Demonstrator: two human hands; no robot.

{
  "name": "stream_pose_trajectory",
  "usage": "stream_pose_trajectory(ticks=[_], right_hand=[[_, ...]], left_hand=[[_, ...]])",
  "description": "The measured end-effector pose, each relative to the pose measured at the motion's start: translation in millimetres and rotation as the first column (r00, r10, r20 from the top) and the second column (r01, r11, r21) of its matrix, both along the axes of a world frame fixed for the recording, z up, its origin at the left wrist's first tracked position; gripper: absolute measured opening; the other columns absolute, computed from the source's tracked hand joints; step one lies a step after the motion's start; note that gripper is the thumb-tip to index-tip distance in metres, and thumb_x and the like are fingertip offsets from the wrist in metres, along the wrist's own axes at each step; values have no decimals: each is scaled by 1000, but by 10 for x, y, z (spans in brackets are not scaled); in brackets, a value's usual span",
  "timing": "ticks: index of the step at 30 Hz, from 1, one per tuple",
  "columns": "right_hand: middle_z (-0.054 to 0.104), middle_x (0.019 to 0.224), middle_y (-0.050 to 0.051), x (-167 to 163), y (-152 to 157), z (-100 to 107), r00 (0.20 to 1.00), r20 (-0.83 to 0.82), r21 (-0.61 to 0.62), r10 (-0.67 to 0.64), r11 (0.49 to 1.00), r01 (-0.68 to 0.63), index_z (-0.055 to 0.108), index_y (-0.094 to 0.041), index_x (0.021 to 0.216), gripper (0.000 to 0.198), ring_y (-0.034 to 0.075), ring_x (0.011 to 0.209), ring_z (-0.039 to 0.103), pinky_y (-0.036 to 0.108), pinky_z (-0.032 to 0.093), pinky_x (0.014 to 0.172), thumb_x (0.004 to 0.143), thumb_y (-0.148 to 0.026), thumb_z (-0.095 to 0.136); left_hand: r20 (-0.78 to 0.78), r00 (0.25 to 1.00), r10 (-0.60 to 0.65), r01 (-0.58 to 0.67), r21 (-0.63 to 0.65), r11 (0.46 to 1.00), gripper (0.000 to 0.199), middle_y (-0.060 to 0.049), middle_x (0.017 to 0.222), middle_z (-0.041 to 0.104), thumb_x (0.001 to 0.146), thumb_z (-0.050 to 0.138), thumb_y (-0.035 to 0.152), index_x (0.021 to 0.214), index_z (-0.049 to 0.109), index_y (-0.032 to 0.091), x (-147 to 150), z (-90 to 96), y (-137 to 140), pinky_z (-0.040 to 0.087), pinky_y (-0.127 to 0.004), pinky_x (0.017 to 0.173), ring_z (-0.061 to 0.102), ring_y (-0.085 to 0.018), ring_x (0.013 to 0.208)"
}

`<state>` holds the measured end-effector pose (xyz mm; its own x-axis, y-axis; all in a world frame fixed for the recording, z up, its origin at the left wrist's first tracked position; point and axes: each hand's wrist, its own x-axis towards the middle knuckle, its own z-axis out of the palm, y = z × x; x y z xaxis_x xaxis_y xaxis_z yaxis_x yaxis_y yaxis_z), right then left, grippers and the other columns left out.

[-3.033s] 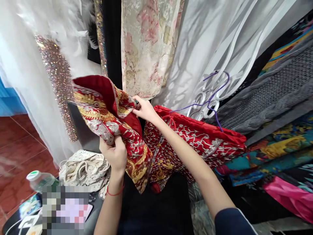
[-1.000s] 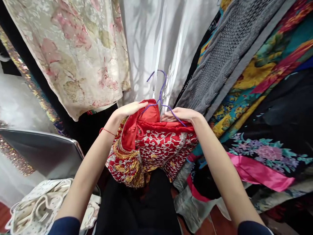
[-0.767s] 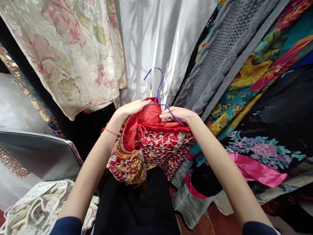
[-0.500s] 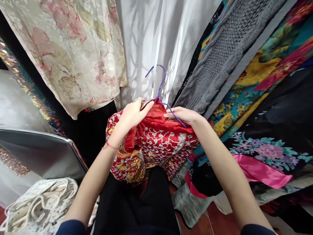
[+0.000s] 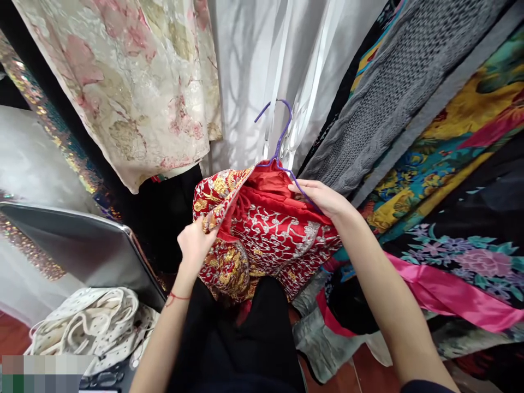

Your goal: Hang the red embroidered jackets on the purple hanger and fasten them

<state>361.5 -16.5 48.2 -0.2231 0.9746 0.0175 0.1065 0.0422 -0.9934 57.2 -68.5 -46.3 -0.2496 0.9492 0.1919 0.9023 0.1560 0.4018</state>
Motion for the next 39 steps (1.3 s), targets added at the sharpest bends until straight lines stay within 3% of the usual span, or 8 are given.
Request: stream_pose_trajectory(ticks=[6,11,16,20,24,33,37,39], right_hand=[[70,75,1,192,1,96,985,155,-41,72,997,-66,68,-22,74,45,17,70,62,32,53,71,54,-55,90],[68,75,1,447,-92,309,966,255,156,-42,988,2,68,-21,71,46,18,73,60,31,48,72,59,-63,84],[56,67,-1,406,-231,279,938,270,427,-217,900,85,61,-21,69,48,15,68,49,28,40,67,69,-68,73],[43,63,-4,315,-333,100,914,366,385,-175,923,23,51,-22,70,53,12,62,38,27,32,60,75,-73,63],[39,66,-5,318,-385,22,875,441,422,-200,907,-5,49,-21,72,51,12,63,35,27,30,61,83,-70,56],[44,69,-4,288,-467,-13,843,454,463,-289,885,54,55,-22,82,41,13,63,38,27,32,61,90,-61,51],[48,68,-3,201,-559,21,781,486,512,-392,852,109,55,-22,81,35,14,63,43,27,35,63,92,-55,49],[55,69,-1,150,-592,40,751,523,516,-404,851,98,57,-23,82,32,16,65,49,28,38,66,92,-52,48]], left_hand=[[26,970,241,-231,404,885,35,-11,102,70,90,42,44,107,63,22,-337,816,104,41,-39,76,64,-33,101],[-192,979,65,45,516,856,33,-7,115,65,92,43,30,118,58,16,-394,1204,596,31,-50,103,48,-31,120],[-348,937,19,121,376,918,36,-16,131,58,92,49,34,119,58,11,-392,1113,956,27,-52,109,44,-33,126],[-379,924,57,16,187,982,61,-29,134,57,81,65,37,129,51,2,-392,953,849,32,-55,106,50,-42,125],[-335,938,-91,119,64,991,48,-22,119,69,81,59,33,123,60,10,-468,950,701,40,-48,99,62,-40,115],[-431,902,-35,242,437,866,36,-11,118,69,87,39,19,115,61,20,-622,1371,976,29,-51,107,58,-31,114],[-459,857,-234,365,219,905,40,-10,135,61,89,38,22,127,53,18,-602,1380,1325,19,-51,118,47,-30,132],[-426,838,-340,398,53,916,43,-13,133,63,83,46,23,124,55,16,-618,1293,1503,29,-45,114,51,-30,129]])
